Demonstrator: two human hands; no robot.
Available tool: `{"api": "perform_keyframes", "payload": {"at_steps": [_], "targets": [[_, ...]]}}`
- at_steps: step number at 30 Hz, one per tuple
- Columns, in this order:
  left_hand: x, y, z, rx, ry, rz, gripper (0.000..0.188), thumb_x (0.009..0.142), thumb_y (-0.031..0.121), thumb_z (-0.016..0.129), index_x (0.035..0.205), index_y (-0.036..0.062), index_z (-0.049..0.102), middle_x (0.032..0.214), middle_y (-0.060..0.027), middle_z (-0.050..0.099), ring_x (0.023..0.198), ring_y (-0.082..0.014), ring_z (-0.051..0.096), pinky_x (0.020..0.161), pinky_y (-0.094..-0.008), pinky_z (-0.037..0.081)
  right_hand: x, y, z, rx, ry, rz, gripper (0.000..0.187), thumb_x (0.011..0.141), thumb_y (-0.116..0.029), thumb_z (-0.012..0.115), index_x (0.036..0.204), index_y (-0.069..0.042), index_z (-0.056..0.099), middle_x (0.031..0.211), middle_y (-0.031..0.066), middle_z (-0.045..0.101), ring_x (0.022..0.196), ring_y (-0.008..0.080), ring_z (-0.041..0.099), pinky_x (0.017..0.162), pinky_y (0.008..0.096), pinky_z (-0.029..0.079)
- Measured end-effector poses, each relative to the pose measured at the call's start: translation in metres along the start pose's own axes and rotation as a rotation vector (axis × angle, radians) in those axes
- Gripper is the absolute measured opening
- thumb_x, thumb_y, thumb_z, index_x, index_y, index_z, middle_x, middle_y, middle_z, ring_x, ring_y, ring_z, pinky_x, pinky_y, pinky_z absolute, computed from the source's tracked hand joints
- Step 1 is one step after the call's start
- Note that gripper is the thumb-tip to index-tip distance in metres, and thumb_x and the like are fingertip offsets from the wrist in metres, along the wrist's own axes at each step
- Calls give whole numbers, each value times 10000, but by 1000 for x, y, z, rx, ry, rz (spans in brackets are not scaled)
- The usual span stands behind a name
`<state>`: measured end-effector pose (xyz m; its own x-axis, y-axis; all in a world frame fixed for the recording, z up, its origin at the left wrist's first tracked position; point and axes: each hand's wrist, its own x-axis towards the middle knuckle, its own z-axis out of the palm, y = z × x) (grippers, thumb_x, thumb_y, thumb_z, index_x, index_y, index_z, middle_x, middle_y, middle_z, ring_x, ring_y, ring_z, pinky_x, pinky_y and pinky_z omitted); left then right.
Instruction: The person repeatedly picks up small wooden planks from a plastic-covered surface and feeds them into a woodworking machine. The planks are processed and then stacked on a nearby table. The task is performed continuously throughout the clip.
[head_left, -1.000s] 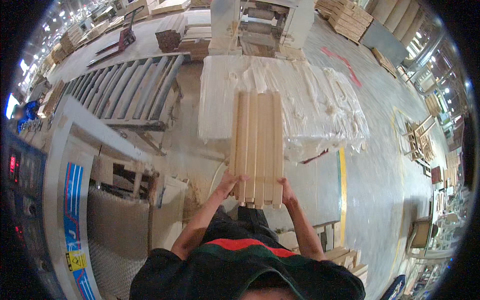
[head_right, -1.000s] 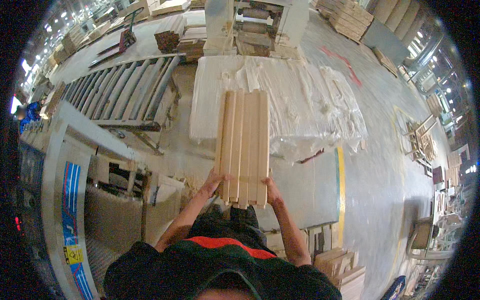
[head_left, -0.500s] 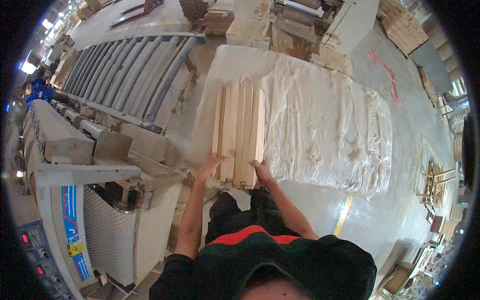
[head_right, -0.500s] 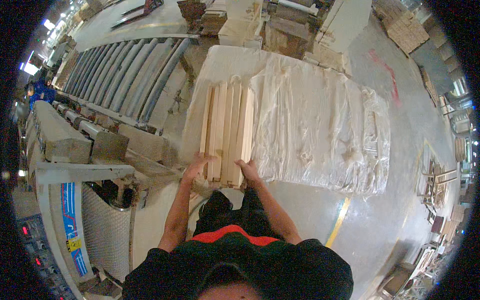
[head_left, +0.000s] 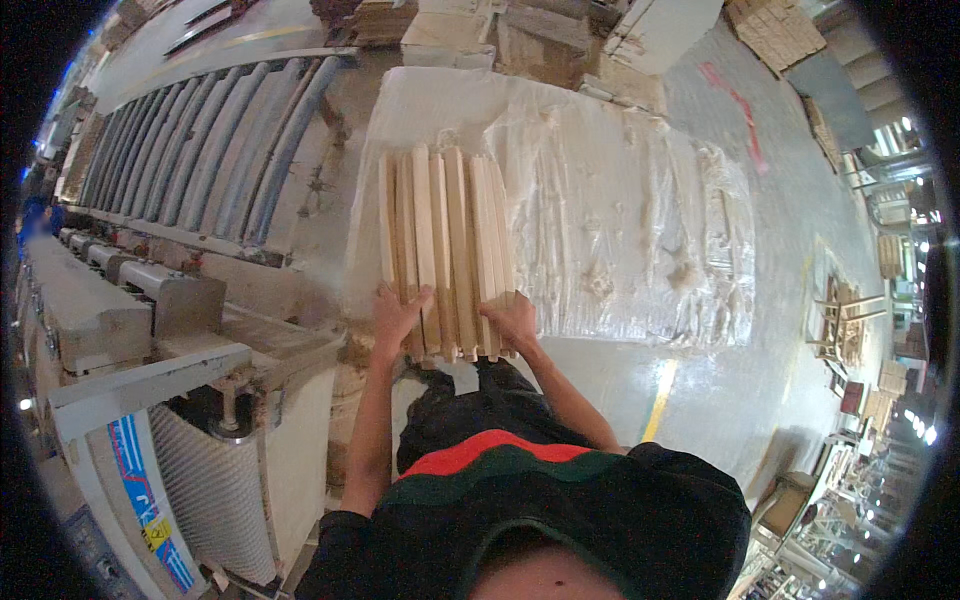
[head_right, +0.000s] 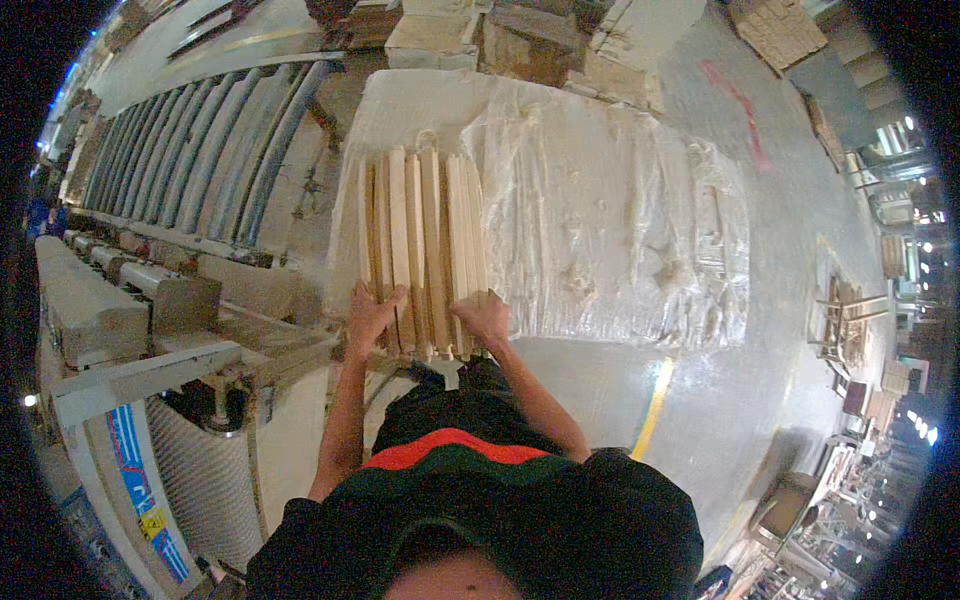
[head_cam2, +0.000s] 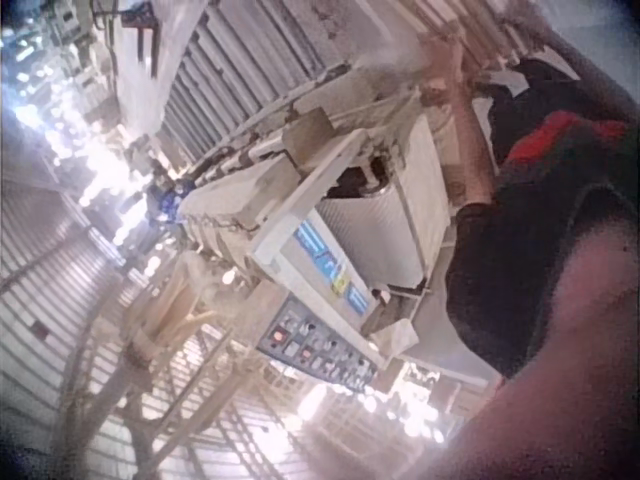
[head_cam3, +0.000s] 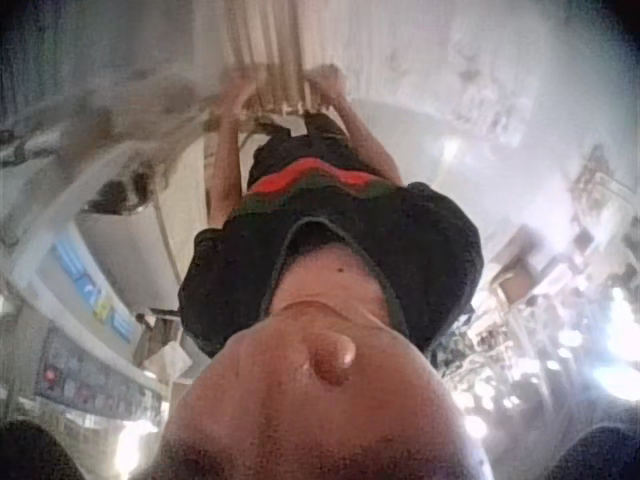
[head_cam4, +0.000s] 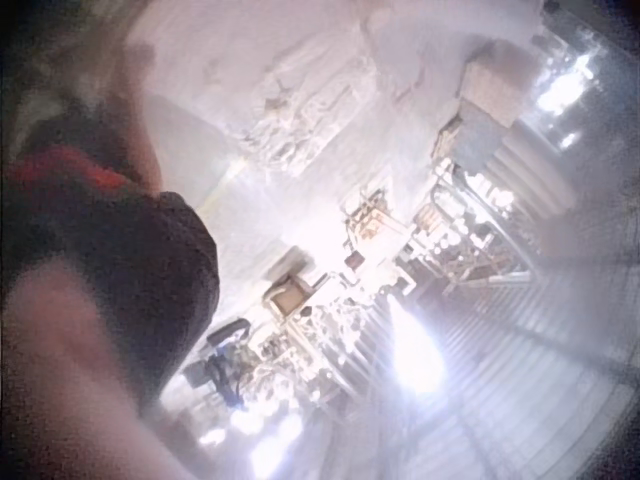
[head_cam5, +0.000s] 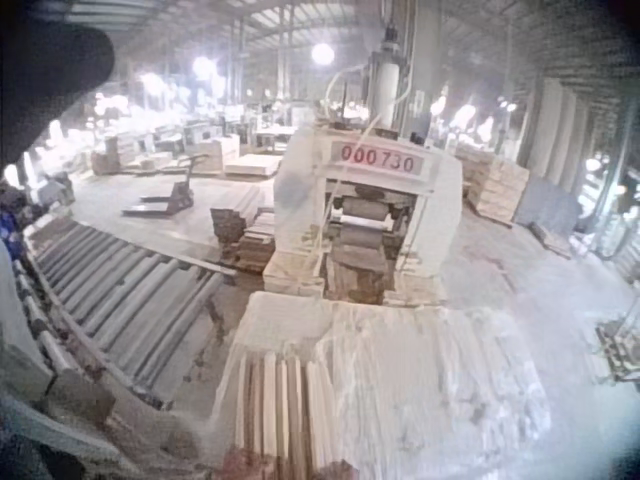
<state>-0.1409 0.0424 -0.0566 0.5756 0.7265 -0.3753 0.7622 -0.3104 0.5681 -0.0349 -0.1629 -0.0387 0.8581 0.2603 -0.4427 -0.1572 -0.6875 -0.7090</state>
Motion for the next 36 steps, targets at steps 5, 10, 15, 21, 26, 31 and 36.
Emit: {"api": "perform_keyframes", "payload": {"at_steps": [5,10,15,21,26,31,36], "targets": [[-10,10,1,161,163,183,958,768,555,649,1377,-99,303,1335,-363,374,1238,-466,399,1041,-500,336,21,50,-21,-647,-75,-399,601,619,-442,770,960,38,646,873,175,687,857,283,666,842,407,506],[-28,47,32,231,163,563,823,823,478,608,1387,-59,342,1423,-297,316,1335,-437,286,1100,-494,259,3,50,-54,-203,204,30,749,590,-427,807,1082,88,575,892,224,677,871,327,663,841,428,512],[-40,73,80,322,156,582,869,855,429,579,1431,-96,193,1504,-293,135,1418,-416,67,1160,-499,106,12,70,-85,-220,284,95,708,602,-414,800,1065,75,579,922,239,668,875,361,658,775,452,526],[-48,85,91,474,196,585,866,871,401,556,1441,-103,144,1504,-300,141,1423,-411,63,1147,-538,15,24,109,-99,-448,427,-46,681,677,-492,761,1076,28,573,953,244,639,892,393,625,768,476,502],[-50,102,106,533,143,531,802,841,224,603,1465,-23,164,1516,-290,83,1404,-419,150,1142,-495,160,43,109,-111,-323,414,-122,536,761,-464,710,991,2,582,910,238,627,858,410,614,742,482,496],[-52,109,117,67,132,491,749,782,2,600,1455,104,287,1507,-273,108,1352,-433,270,1063,-438,355,60,138,-115,-235,414,-254,432,779,-392,716,889,7,596,782,200,630,766,388,627,675,469,497],[-54,110,125,6,208,497,730,770,-86,528,1436,135,328,1492,-250,194,1345,-430,280,1033,-461,376,71,148,-133,-118,320,-286,350,801,-329,701,791,9,611,642,159,603,593,317,602,580,405,478]]}}
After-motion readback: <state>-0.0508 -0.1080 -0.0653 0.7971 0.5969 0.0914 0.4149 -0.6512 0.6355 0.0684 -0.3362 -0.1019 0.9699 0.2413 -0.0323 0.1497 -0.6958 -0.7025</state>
